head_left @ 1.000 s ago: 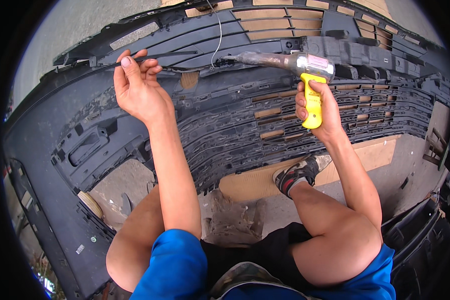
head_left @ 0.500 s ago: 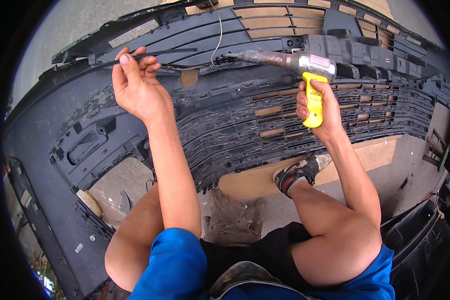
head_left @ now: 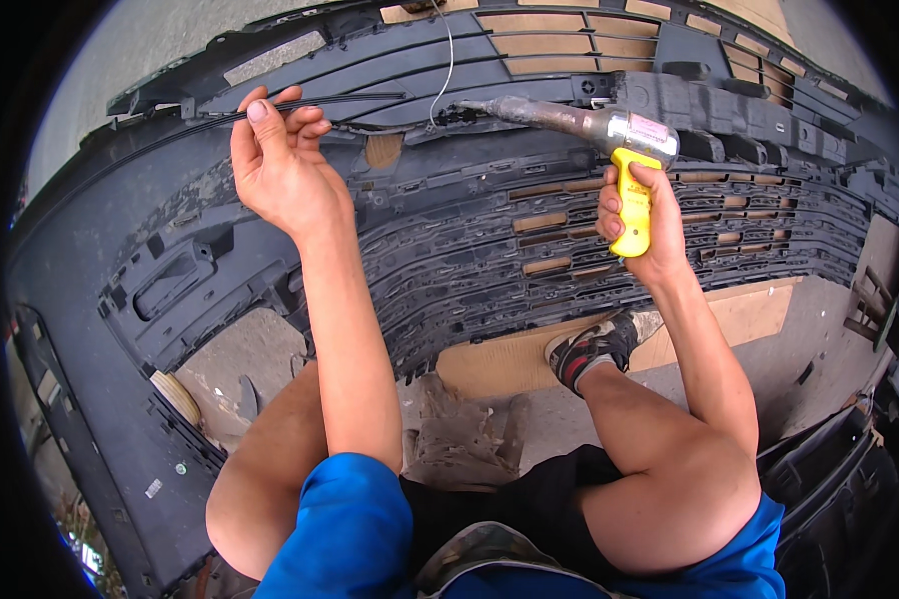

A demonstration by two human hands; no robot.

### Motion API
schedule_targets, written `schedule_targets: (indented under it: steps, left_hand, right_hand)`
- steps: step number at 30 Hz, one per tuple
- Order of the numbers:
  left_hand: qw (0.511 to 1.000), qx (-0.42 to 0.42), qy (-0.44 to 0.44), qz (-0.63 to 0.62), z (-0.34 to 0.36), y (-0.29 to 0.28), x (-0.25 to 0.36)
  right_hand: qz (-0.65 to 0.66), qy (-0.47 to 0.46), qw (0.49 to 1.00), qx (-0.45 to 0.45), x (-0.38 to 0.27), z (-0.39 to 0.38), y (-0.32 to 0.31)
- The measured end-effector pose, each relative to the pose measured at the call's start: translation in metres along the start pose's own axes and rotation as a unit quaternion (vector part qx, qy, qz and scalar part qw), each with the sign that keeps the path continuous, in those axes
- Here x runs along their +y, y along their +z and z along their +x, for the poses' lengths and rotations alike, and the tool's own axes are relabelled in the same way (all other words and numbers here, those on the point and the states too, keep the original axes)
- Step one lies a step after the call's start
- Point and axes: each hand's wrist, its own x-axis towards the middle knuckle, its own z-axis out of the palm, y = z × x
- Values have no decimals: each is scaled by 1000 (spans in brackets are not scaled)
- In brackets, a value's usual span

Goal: The person uses a yellow heat gun to apply heat to a black plastic car grille while holding a thin black strip against the heated area. The person repeatedly moves the heat gun along different sections of the grille and adjusts the strip with their left hand.

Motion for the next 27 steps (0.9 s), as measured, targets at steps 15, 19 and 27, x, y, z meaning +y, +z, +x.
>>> schedule_targets:
  steps: [15, 19, 27]
  left_hand:
    - [1000, 1, 4, -4, -1, 1, 1]
    - [1000, -4, 5, -9, -1, 1, 0]
    - [1000, -5, 5, -15, 1, 2, 2]
  right_hand:
    - [-25, -6, 1000, 11, 0, 2, 1]
    - [-42, -6, 999, -6, 3, 4, 7]
    - [-57, 2, 998, 2, 3, 6, 13]
